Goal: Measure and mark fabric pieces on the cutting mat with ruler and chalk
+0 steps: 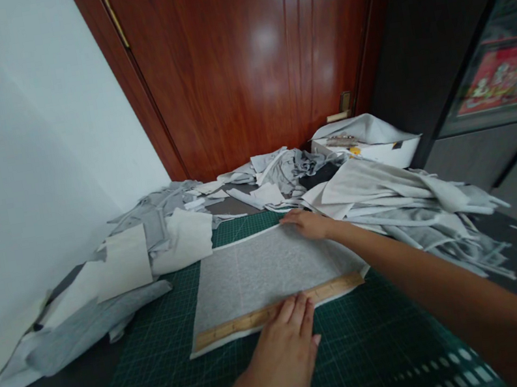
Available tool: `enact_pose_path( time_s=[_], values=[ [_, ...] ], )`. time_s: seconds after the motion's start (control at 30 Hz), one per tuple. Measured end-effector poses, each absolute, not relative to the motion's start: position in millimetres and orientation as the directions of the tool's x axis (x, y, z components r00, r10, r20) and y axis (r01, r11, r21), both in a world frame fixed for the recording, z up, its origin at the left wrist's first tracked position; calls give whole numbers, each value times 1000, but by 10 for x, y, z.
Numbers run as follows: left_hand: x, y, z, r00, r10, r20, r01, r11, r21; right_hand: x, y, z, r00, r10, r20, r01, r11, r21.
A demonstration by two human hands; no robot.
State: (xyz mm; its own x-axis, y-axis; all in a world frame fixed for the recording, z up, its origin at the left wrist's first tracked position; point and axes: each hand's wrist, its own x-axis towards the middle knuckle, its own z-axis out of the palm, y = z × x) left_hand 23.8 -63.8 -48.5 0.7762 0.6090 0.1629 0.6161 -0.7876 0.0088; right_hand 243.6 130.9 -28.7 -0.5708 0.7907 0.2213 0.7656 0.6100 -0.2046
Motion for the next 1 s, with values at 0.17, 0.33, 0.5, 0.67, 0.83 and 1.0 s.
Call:
enact_pose_path(
  time_s=[0.17, 0.33, 0.5, 0.67, 0.83, 1.0],
  values=[
    [262, -646, -455, 798, 572, 191, 592, -803, -68, 2827, 1053, -248, -202, 907, 370, 795, 373, -479],
    [282, -642, -476, 805, 563, 189, 590, -795, -143, 3081, 675, -341, 87, 915, 394, 757, 197, -623],
    [280, -658, -442, 795, 574, 197, 601, -790, -122, 3079, 452, -428, 24, 926, 376, 983, 46, -175],
    [259, -674, -425, 784, 592, 188, 614, -785, -85, 3033, 465, -463, 49, 965, 258, 997, -62, 44],
    [224, -670, -438, 764, 621, 176, 634, -773, -24, 3049, 492, -483, 43, 963, 265, 996, -63, 65],
    [225, -678, -382, 748, 649, 141, 653, -757, 17, 3057, 462, -483, 58, 966, 254, 995, -75, 59]
  ],
)
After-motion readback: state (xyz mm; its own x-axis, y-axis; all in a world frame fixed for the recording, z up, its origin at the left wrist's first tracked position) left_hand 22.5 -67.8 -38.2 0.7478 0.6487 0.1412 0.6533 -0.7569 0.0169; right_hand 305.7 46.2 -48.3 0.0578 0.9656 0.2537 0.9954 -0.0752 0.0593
